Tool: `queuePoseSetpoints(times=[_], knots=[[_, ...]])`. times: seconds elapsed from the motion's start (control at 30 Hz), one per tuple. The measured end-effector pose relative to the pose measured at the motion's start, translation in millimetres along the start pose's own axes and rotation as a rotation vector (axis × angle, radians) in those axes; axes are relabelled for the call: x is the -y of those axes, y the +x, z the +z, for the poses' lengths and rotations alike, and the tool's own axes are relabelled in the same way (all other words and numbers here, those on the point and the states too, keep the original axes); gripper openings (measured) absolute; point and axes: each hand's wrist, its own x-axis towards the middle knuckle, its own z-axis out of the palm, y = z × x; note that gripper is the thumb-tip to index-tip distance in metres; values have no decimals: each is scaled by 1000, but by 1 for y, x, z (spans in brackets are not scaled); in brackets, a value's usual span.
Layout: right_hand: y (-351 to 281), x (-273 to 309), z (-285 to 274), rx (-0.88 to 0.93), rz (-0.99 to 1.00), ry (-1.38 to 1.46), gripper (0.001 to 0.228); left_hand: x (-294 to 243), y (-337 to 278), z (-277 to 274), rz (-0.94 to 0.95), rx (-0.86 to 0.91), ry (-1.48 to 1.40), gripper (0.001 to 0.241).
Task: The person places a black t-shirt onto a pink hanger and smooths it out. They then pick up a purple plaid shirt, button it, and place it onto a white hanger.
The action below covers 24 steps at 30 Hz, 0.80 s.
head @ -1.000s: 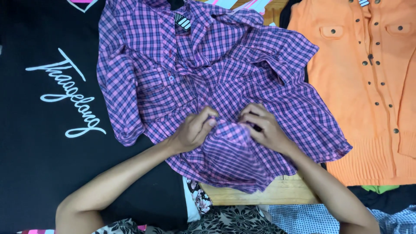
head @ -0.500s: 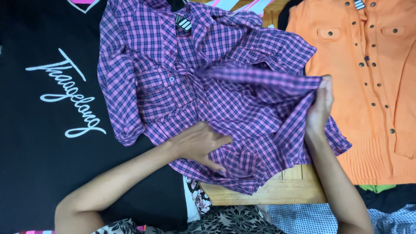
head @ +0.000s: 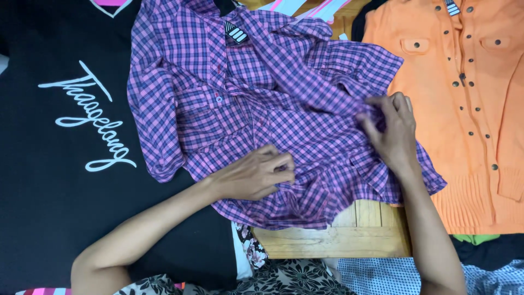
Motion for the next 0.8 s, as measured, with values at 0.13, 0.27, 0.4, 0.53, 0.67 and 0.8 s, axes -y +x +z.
queuePoseSetpoints(times=[0.13, 0.27, 0.4, 0.53, 0.67, 0.8], knots=[[0, -21, 4, -122, -50, 68, 8, -3, -3, -12, -24, -90, -87, 7], [-3, -34, 2, -255, 115, 259, 24, 2, -14, -16, -155, -191, -321, 17], [-1, -34, 0, -446, 530, 753, 29, -21, -13, -61, -365, -120, -708, 29], [-13, -110, 12, -547, 411, 595, 32, -15, -25, -69, -426, 59, -908, 34], [-27, -167, -2, -788, 260, 566, 24, -11, -34, -67, -353, 518, -976, 37], [-36, -191, -20, -791, 365, 585, 23, 7, -54, -32, -234, 678, -1196, 28]])
